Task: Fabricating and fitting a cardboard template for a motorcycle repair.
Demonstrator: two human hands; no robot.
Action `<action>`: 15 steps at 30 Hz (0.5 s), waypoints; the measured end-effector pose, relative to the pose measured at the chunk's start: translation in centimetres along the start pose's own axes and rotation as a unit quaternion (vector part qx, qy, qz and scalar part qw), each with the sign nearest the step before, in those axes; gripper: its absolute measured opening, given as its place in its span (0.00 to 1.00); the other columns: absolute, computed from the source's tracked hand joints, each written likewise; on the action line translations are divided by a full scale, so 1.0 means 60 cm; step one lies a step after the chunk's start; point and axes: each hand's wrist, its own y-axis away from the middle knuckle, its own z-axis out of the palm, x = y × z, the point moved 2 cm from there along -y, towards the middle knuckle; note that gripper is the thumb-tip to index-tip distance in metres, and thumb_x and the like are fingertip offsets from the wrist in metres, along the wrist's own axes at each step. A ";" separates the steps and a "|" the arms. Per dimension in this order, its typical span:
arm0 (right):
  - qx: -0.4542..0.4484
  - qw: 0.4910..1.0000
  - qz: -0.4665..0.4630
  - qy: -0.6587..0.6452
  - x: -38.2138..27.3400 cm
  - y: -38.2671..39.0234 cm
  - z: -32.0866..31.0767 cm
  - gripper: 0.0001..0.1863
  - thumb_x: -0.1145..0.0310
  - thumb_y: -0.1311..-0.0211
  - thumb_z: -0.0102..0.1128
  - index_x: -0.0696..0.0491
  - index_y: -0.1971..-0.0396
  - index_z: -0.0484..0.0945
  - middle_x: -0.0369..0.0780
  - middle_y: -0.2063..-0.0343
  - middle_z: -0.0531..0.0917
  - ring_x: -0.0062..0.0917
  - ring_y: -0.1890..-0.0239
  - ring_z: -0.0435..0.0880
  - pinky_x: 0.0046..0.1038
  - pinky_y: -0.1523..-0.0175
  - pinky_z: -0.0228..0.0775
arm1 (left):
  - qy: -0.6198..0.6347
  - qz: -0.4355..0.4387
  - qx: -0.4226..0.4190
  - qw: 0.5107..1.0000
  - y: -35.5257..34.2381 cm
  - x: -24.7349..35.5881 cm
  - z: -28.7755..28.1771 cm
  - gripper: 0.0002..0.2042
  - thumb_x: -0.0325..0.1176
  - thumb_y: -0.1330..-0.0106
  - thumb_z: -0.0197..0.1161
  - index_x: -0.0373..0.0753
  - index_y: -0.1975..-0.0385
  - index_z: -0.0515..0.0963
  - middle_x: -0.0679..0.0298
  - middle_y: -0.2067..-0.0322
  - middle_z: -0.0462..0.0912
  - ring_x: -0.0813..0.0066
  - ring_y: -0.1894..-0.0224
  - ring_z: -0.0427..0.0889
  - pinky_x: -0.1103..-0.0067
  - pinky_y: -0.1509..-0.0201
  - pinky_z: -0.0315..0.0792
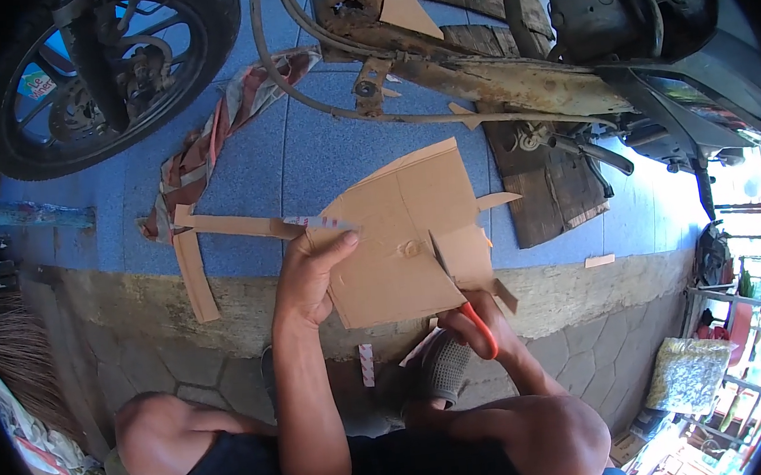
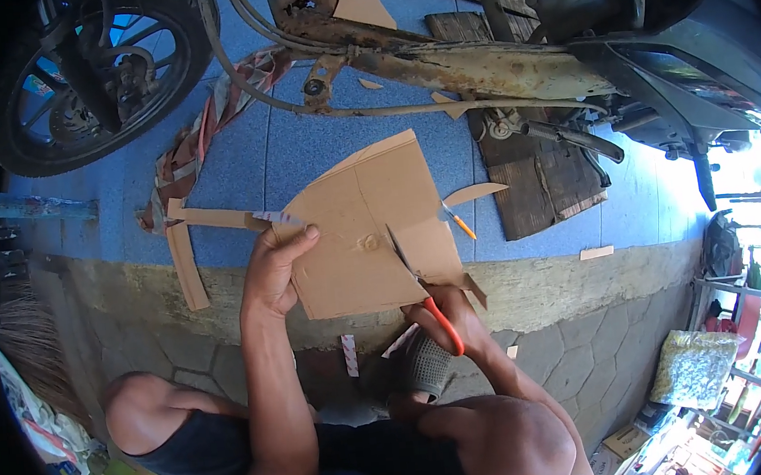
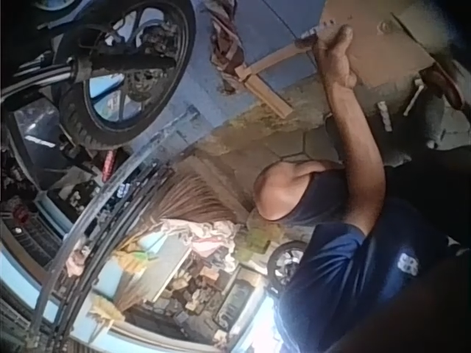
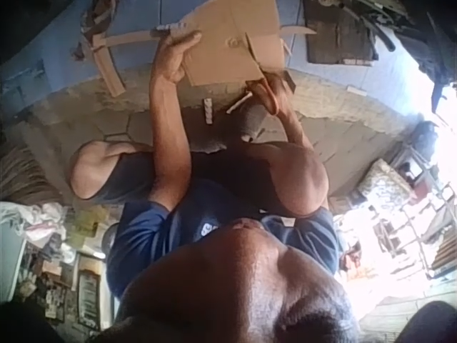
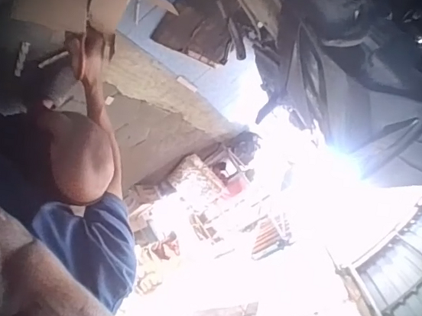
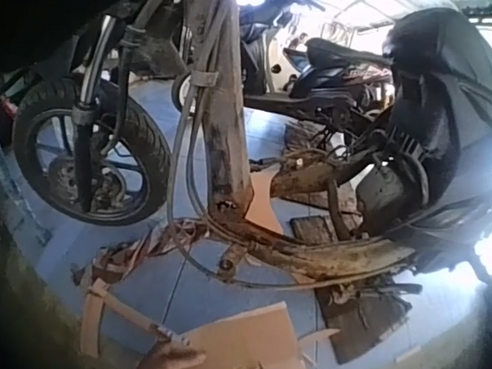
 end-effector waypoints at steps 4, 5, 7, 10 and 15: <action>-0.007 0.997 0.030 -0.073 -0.016 0.000 0.000 0.17 0.61 0.37 0.57 0.61 0.74 0.78 0.38 0.84 0.76 0.20 0.78 0.74 0.26 0.70 0.66 | 0.002 0.026 0.010 1.000 -0.004 0.012 0.012 0.15 0.24 0.39 0.64 0.32 0.51 0.77 0.60 0.56 0.82 0.72 0.55 0.83 0.75 0.50 0.77; -0.005 0.997 0.032 -0.076 -0.019 0.001 -0.003 0.17 0.61 0.37 0.57 0.61 0.74 0.78 0.38 0.84 0.76 0.20 0.78 0.74 0.26 0.70 0.66 | 0.003 0.032 0.004 0.999 -0.005 0.014 0.013 0.16 0.25 0.39 0.65 0.32 0.51 0.77 0.60 0.56 0.82 0.72 0.55 0.82 0.75 0.50 0.77; -0.003 0.999 0.038 0.018 -0.026 0.003 -0.012 0.17 0.61 0.37 0.57 0.61 0.74 0.78 0.39 0.83 0.75 0.21 0.78 0.73 0.27 0.69 0.66 | -0.007 0.036 0.009 0.999 0.000 0.017 0.017 0.16 0.25 0.39 0.65 0.32 0.51 0.77 0.60 0.55 0.82 0.72 0.54 0.82 0.75 0.50 0.77; -0.002 0.999 0.027 0.016 -0.049 0.005 -0.017 0.18 0.59 0.38 0.58 0.62 0.72 0.79 0.39 0.83 0.76 0.21 0.77 0.73 0.29 0.67 0.67 | -0.018 0.044 0.014 0.999 0.001 0.019 0.019 0.17 0.25 0.39 0.66 0.32 0.50 0.77 0.60 0.55 0.82 0.72 0.53 0.82 0.76 0.49 0.77; -0.001 0.999 0.039 0.021 -0.041 0.006 -0.016 0.19 0.58 0.39 0.61 0.62 0.73 0.79 0.41 0.83 0.77 0.24 0.77 0.76 0.31 0.67 0.68 | -0.074 0.054 -0.007 0.996 -0.002 0.035 0.000 0.19 0.27 0.41 0.68 0.33 0.49 0.77 0.61 0.53 0.82 0.73 0.53 0.81 0.77 0.47 0.74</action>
